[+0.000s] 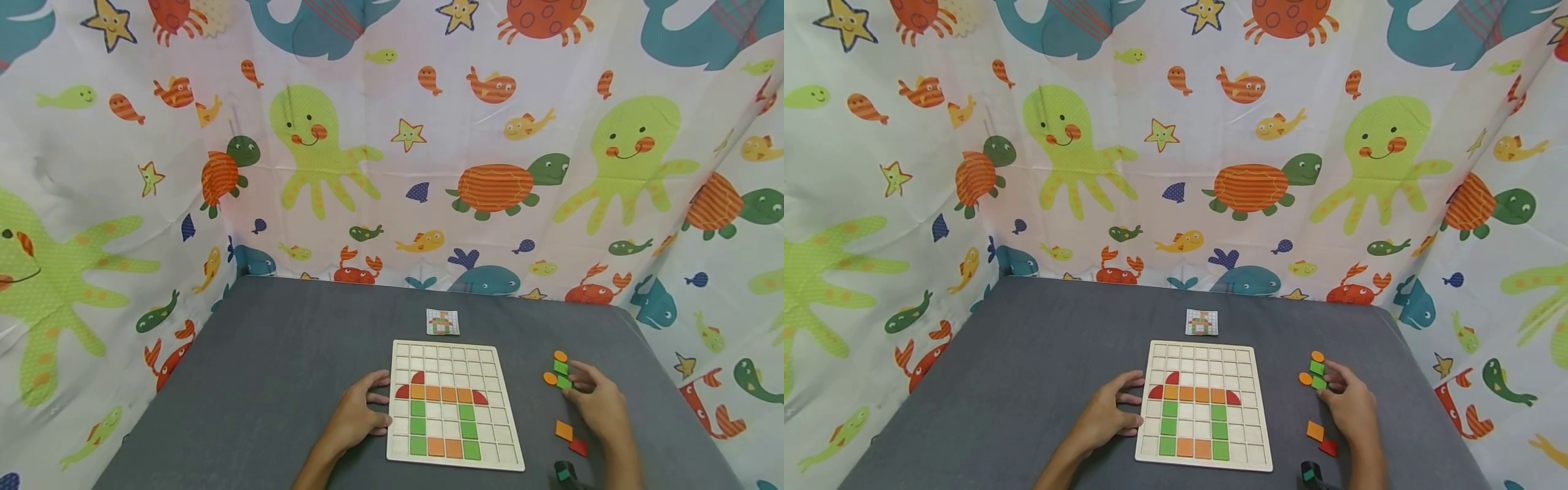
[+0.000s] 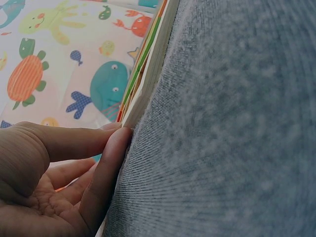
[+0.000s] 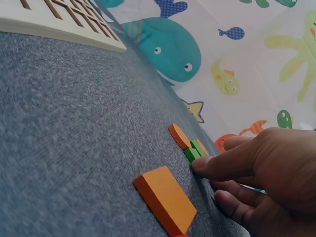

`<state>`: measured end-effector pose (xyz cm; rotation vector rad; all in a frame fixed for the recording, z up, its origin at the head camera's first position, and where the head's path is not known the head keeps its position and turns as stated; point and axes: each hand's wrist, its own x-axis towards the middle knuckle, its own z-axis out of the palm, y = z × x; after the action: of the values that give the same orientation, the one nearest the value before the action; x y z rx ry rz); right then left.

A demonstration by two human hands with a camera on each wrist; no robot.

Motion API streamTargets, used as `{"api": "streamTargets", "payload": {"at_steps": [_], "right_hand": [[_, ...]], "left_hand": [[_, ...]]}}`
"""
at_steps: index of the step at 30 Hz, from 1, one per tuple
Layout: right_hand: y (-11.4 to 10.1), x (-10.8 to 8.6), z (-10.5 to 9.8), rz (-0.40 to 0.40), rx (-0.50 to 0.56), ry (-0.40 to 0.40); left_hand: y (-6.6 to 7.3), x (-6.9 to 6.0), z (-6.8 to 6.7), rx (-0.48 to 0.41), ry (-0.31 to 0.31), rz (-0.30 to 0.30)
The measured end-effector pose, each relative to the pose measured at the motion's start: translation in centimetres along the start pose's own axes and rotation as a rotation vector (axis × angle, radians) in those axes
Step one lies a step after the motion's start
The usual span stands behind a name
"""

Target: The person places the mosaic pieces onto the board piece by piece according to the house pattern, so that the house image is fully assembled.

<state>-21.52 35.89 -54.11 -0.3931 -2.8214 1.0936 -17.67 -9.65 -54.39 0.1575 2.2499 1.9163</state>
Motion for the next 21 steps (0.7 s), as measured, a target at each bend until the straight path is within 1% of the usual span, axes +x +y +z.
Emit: {"api": "streamTargets", "payload": {"at_steps": [8,11,15,18,21], "right_hand": [[0.23,-0.10,-0.15,-0.030,-0.037,0.015],[0.25,-0.07,-0.24,-0.028,-0.044,0.018],[0.15,-0.14,-0.40,-0.013,-0.033,0.034],[-0.14,-0.26,-0.54,0.001,-0.017,0.045],[-0.68,-0.43,-0.50,-0.008,-0.009,0.046]], "left_hand": [[0.03,-0.05,0.04,0.016,-0.002,-0.015],[0.04,-0.04,0.08,0.025,-0.003,-0.024],[0.07,0.04,0.14,0.034,-0.001,-0.034],[0.08,0.06,0.17,0.039,0.001,-0.031],[0.04,0.06,0.18,0.041,0.003,-0.028]]}}
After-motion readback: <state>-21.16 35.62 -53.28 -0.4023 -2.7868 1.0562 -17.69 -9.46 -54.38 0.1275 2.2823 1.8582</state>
